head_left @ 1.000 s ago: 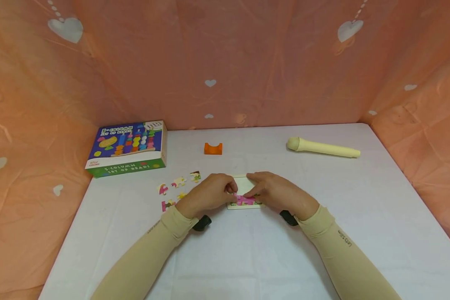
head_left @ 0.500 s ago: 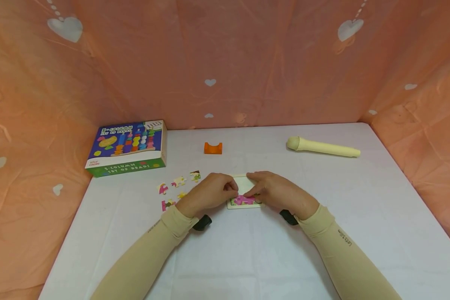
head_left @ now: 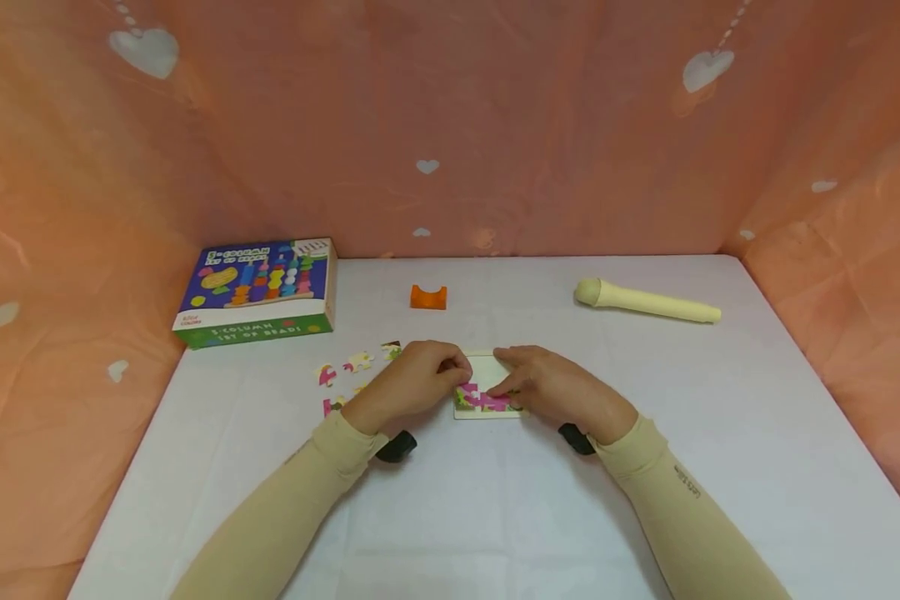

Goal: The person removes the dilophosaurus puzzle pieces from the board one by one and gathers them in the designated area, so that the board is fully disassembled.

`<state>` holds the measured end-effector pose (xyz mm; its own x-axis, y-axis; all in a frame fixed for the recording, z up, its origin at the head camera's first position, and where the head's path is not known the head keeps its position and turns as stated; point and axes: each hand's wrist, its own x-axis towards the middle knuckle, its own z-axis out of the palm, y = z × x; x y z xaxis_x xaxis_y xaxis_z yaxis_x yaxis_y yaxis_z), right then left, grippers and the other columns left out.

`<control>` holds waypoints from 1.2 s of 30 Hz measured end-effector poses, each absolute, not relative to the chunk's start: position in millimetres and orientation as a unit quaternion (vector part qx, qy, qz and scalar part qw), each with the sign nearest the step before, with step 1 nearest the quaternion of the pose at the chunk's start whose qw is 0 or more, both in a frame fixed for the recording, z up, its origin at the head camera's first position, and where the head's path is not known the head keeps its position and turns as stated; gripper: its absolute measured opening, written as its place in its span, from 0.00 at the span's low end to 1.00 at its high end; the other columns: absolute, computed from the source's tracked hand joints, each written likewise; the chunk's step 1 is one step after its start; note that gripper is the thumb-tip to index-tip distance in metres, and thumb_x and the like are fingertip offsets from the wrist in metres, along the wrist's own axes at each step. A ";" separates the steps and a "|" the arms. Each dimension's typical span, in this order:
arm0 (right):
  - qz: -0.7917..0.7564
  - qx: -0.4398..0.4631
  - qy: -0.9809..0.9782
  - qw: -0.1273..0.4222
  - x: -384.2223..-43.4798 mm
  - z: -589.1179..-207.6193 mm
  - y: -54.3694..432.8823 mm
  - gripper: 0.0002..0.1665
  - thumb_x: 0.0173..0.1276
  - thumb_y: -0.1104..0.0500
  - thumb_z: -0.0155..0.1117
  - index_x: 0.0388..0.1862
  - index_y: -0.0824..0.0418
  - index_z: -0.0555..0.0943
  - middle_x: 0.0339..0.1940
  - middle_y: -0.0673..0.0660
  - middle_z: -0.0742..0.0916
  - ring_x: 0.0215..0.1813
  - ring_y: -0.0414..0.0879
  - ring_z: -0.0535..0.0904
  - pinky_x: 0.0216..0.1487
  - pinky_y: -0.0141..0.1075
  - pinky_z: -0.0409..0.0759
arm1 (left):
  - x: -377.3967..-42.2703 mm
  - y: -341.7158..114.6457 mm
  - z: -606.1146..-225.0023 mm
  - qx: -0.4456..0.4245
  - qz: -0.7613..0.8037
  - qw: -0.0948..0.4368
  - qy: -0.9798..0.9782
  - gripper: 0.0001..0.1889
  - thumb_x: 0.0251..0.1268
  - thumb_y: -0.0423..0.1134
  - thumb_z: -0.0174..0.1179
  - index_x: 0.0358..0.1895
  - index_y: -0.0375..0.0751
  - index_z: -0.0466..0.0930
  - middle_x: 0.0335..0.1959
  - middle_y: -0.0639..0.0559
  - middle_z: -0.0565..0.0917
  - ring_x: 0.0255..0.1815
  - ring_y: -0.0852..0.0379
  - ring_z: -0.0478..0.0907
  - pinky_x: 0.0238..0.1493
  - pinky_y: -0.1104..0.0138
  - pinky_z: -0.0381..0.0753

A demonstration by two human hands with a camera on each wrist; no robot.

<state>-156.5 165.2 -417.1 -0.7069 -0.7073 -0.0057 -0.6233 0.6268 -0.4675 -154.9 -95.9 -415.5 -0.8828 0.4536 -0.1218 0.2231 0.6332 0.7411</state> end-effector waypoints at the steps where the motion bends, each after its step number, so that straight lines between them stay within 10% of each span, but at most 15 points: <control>1: -0.220 -0.373 0.896 0.095 -156.6 -417.4 164.5 0.17 0.67 0.66 0.79 0.53 0.54 0.94 0.74 0.69 0.83 0.77 0.65 0.78 0.76 0.57 0.76 | -152.8 -101.4 -414.4 0.182 0.387 0.147 0.892 0.05 0.79 0.41 0.65 0.43 0.48 0.89 0.37 0.57 0.87 0.42 0.55 0.80 0.52 0.61 0.82; 18: -0.247 -0.301 0.909 0.147 -151.4 -418.1 162.6 0.16 0.70 0.62 0.77 0.55 0.50 0.94 0.78 0.65 0.80 0.81 0.64 0.72 0.81 0.59 0.70 | -92.9 -245.7 -412.3 0.053 0.337 0.141 0.929 0.07 0.81 0.43 0.63 0.43 0.53 0.90 0.37 0.57 0.86 0.43 0.54 0.78 0.52 0.59 0.78; 36: -0.246 -0.324 0.905 0.124 -152.9 -418.0 162.6 0.16 0.67 0.62 0.80 0.53 0.51 0.94 0.76 0.65 0.82 0.80 0.64 0.74 0.79 0.59 0.72 | -83.1 -245.6 -415.4 0.057 0.332 0.144 0.930 0.04 0.78 0.44 0.67 0.44 0.52 0.91 0.39 0.58 0.88 0.42 0.56 0.78 0.48 0.61 0.79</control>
<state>-152.9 162.6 -418.0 -0.7599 -0.6468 -0.0645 -0.5253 0.6695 -0.5252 -83.1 -245.6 -415.4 -0.9521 0.2016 -0.2298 0.0104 0.7728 0.6346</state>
